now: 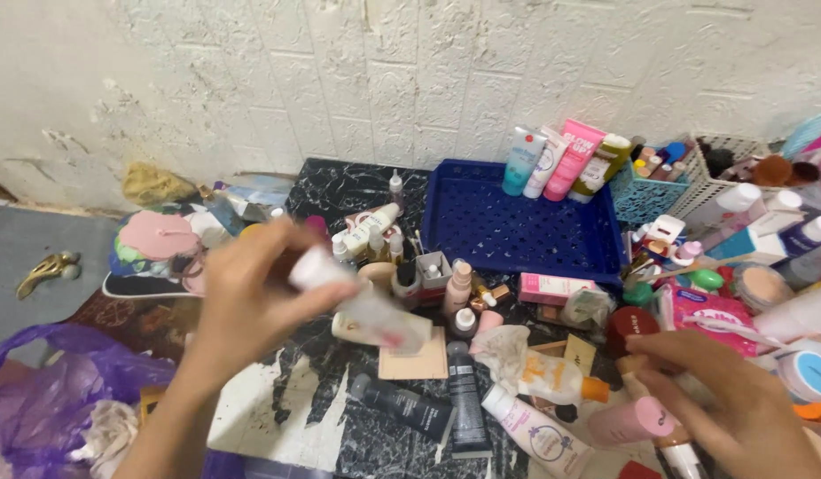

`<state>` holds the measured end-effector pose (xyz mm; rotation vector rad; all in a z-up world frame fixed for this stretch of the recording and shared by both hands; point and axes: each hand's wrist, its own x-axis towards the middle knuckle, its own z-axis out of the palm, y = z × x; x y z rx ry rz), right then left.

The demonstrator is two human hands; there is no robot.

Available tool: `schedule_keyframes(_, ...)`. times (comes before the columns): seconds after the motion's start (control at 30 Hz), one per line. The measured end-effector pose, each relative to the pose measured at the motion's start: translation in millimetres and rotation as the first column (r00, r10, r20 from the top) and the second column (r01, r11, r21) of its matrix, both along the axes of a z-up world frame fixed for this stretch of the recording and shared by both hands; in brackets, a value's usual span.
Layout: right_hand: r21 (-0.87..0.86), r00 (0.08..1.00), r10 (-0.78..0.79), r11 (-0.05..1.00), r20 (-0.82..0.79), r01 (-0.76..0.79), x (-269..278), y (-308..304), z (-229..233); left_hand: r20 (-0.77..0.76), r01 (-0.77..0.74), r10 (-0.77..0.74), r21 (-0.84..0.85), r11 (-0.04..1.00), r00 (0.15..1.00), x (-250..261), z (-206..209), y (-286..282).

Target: The recorder is organizing a large collection of cosmetics, skincare bottles, and makeup items into a blue plastic tray on a vanity or desk.

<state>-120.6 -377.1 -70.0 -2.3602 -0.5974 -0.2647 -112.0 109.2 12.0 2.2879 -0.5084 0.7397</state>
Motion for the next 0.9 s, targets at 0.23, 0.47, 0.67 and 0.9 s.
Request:
schedule_keyframes(0.23,0.062,0.965,-0.085,0.993,-0.247,0.104,1.1,-15.6,-6.7,0.221,0.003,-0.048,0.200,0.980,0.974,172.8,13.3,-90.8)
schedule_keyframes(0.47,0.018,0.990,-0.110,0.994,-0.093,0.112,11.1,-51.3,-34.1,0.165,-0.113,0.040,0.461,0.880,0.986,329.1,-77.7,-114.1)
schedule_keyframes(0.67,-0.078,0.964,-0.248,0.967,-0.100,0.241,3.9,-56.4,-53.8,0.011,-0.125,0.145,0.568,0.813,0.989,354.9,-99.9,-119.0)
schedule_keyframes(0.9,-0.042,1.000,-0.024,0.999,0.009,0.024,3.9,-29.1,-31.0,0.003,-0.185,0.228,0.592,0.784,0.974,379.6,-115.9,-115.0)
